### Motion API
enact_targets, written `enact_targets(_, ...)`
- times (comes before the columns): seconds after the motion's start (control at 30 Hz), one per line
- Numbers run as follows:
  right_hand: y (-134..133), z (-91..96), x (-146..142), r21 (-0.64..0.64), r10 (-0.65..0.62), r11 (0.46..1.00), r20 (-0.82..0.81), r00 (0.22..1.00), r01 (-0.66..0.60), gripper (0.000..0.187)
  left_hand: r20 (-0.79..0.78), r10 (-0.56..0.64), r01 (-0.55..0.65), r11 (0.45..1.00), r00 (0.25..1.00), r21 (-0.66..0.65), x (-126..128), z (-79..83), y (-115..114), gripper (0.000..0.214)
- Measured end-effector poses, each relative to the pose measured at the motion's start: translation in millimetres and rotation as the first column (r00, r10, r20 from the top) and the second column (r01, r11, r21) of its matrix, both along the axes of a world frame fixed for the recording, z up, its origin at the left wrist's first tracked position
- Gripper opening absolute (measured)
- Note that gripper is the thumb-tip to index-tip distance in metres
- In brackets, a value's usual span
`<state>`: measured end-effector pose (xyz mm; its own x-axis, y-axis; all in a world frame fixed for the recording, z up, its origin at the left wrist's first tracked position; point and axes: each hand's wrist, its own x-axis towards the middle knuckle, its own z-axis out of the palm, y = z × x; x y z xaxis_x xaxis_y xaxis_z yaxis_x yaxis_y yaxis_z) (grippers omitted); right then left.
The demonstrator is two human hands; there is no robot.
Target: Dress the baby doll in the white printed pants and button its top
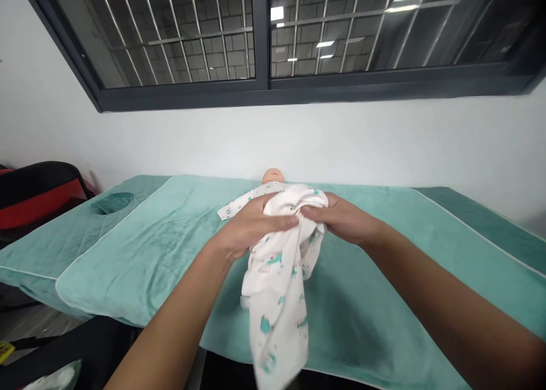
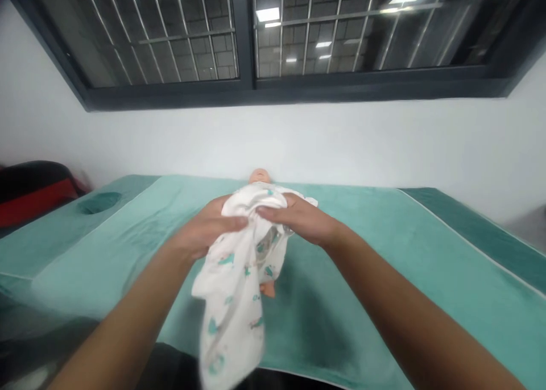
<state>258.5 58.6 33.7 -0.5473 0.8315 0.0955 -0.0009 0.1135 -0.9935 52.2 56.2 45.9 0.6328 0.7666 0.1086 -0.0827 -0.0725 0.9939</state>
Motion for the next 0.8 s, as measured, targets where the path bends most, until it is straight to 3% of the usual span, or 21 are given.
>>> enact_targets(0.1,4,-8.3,0,-0.055,-0.121,0.992,-0.196,0.973,0.113,0.032,-0.126,-0.048,0.056,0.997,0.991,0.059,-7,-3.2,1,0.039)
enact_targets(0.23,-5,-25.9,-9,-0.157,-0.186,0.977,-0.322,0.928,0.142,0.043,0.174,0.146,-0.139,0.989,0.974,-0.053,-8,-18.5,6,0.036)
enact_targets(0.3,-11,-34.8,-14,-0.199,-0.081,0.98,-0.264,0.961,0.028,0.049,0.267,0.241,-0.216,0.969,0.933,-0.121,-4,-26.2,7,0.035)
enact_targets(0.4,-15,-41.4,-19,-0.225,0.14,0.96,-0.136,0.981,-0.168,0.047,0.266,0.298,-0.258,0.95,0.917,-0.178,-1,-33.3,7,0.037)
enact_targets(0.47,-12,-39.4,-18,-0.18,0.084,0.977,-0.174,0.981,-0.116,0.042,0.246,0.254,-0.211,0.959,0.935,-0.188,-5,-35.5,5,0.041)
enact_targets(0.6,-4,-30.3,-12,-0.133,-0.204,0.977,-0.376,0.904,0.166,0.037,0.042,-0.137,0.142,0.972,0.99,-0.188,-21,-38.4,0,0.046)
enact_targets(0.67,-5,-31.3,-12,-0.162,-0.227,0.971,-0.391,0.892,0.176,0.038,0.004,-0.187,0.184,0.965,0.982,-0.187,-24,-41.1,-1,0.041)
enact_targets(0.73,-7,-37.5,-14,-0.184,-0.217,0.971,-0.393,0.893,0.154,0.04,0.142,-0.006,0.03,0.986,0.99,-0.166,-23,-44.1,0,0.039)
enact_targets(0.8,-10,-44.6,-14,-0.196,-0.195,0.972,-0.369,0.909,0.13,0.044,0.281,0.208,-0.163,0.971,0.937,-0.176,-18,-45.3,1,0.042)
